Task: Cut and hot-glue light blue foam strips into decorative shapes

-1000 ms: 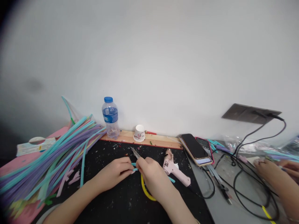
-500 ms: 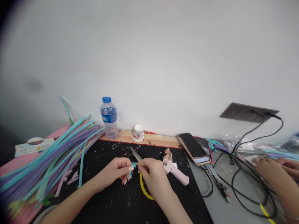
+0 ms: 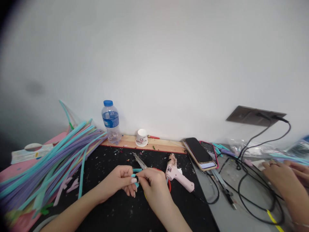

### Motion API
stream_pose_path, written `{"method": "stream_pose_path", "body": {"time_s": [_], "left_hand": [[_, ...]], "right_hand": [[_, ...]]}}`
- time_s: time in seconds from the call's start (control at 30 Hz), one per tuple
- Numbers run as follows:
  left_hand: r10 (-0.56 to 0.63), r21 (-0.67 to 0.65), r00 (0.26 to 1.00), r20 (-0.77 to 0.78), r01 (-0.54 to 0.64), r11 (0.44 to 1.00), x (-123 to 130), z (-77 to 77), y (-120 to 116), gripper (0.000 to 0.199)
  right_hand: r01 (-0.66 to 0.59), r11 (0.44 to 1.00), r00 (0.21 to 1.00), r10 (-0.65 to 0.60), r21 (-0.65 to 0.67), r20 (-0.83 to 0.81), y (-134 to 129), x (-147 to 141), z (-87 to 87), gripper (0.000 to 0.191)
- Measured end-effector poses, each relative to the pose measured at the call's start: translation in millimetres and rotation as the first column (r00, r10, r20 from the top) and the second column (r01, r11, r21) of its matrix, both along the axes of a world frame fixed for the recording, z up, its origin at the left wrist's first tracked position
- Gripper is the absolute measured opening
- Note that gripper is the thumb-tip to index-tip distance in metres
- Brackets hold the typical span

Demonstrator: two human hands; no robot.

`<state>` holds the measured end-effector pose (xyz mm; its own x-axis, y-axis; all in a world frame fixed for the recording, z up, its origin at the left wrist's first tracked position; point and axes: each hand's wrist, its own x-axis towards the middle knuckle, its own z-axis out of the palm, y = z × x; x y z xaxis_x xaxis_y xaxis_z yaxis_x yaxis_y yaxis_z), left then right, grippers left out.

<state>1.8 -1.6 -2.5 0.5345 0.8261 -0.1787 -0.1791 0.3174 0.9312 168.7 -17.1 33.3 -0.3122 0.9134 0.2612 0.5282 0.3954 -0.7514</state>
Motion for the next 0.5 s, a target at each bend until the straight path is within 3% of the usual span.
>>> {"method": "stream_pose_path", "body": {"time_s": [0.23, 0.5], "left_hand": [[0.042, 0.02, 0.999, 0.008, -0.042, 0.999, 1.5, 2.8, -0.7, 0.029], [0.249, 0.032, 0.961, 0.121, -0.255, 0.967, 4.3, 1.8, 0.9, 0.033]], "right_hand": [[-0.03, 0.999, 0.999, 0.03, 0.017, -0.033, -2.4, 0.3, 3.3, 0.022], [0.021, 1.0, 0.997, -0.022, -0.004, -0.075, -3.3, -3.4, -0.2, 0.034]]}}
